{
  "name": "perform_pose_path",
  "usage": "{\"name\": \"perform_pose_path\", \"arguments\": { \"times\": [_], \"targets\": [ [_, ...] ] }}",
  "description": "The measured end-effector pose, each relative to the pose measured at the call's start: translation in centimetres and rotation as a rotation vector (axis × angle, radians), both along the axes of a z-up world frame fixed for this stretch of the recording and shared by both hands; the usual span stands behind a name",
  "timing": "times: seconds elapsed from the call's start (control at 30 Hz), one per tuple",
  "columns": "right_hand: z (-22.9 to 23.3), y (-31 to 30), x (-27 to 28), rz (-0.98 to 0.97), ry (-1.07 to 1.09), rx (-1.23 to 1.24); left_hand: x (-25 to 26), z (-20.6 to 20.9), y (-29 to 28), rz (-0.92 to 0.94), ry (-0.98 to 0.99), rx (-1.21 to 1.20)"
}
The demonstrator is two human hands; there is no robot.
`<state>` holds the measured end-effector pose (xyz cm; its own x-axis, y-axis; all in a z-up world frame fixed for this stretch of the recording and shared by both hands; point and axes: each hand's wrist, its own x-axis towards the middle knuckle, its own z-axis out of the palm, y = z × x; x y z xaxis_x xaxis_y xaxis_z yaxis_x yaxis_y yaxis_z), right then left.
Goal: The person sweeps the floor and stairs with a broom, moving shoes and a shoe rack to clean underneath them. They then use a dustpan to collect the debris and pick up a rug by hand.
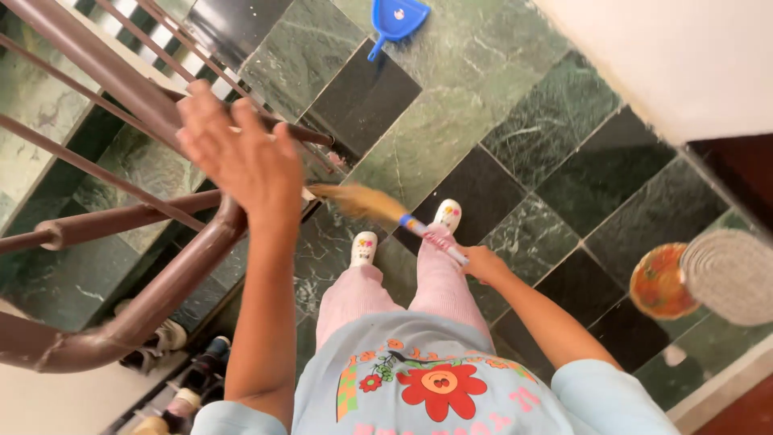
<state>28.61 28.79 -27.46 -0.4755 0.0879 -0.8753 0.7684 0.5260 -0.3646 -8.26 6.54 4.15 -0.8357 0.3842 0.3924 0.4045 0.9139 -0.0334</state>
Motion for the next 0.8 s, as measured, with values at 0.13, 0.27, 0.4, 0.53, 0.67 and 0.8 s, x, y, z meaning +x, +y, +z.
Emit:
{"name": "perform_pose_path", "arguments": {
  "times": [0.13,0.27,0.4,0.53,0.67,0.8],
  "targets": [
    [2.7,8.2,-3.9,-0.057,-0.106,0.092,-1.9,0.1,0.4,0.526,-0.181,-0.045],
    [6.3,7.6,-8.0,-0.211,0.045,0.118,-3.0,-0.1,0.0,0.761,-0.409,0.010],
    [9.0,6.0,-13.3,-0.131,0.159,-0.007,-4.2,-1.2,-0.3,0.826,-0.400,-0.206],
    [-2.0,6.3,-19.0,-0.114,0.185,-0.291,-4.0,-1.6,-0.3,0.891,-0.359,-0.274],
    [-7.9,8.7,-23.5,-0.251,0.189,-0.312,-4.4,-1.7,0.0,0.892,-0.354,-0.291],
    [-7.8,15.5,-23.0,-0.530,0.026,-0.337,-4.3,-2.7,-0.2,0.911,-0.323,-0.353]
  ]
}}
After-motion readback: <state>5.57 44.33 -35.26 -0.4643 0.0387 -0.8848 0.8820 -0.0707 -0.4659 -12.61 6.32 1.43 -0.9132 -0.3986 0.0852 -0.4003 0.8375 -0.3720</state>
